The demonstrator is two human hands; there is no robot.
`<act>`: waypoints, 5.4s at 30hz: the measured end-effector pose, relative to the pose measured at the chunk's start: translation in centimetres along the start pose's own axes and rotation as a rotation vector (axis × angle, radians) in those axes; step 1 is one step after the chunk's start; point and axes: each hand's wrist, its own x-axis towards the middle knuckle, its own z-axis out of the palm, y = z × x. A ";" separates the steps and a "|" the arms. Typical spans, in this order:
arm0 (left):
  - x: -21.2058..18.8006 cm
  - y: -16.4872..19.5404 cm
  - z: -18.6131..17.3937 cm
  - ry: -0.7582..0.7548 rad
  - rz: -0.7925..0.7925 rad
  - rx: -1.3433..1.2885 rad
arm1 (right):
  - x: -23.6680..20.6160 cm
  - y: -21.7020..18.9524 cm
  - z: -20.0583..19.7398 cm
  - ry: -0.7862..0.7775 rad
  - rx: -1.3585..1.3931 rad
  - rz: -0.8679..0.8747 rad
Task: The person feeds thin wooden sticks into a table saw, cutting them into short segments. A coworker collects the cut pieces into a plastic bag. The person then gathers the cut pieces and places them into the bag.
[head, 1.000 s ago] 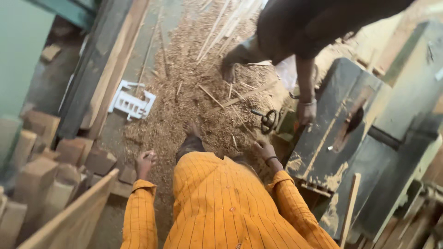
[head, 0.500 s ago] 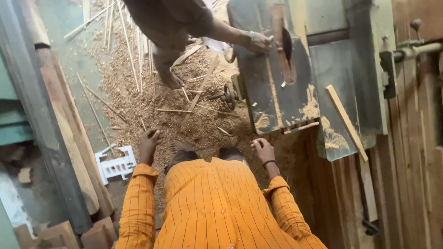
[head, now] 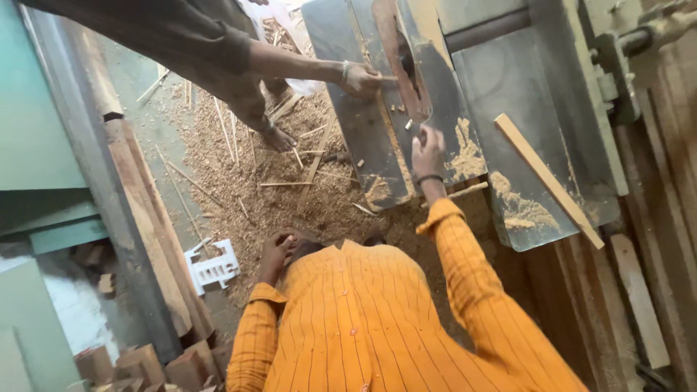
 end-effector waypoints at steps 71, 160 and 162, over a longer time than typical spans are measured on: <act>-12.0 12.5 8.7 0.338 0.444 0.013 | -8.2 -4.0 -5.4 -0.585 0.509 -0.130; -27.9 13.7 12.3 -0.294 0.533 -0.303 | -18.4 -3.9 3.2 -1.820 -0.021 -0.345; -27.9 14.2 13.0 -0.280 0.499 -0.458 | -18.7 -2.0 3.2 -1.982 -0.005 -0.220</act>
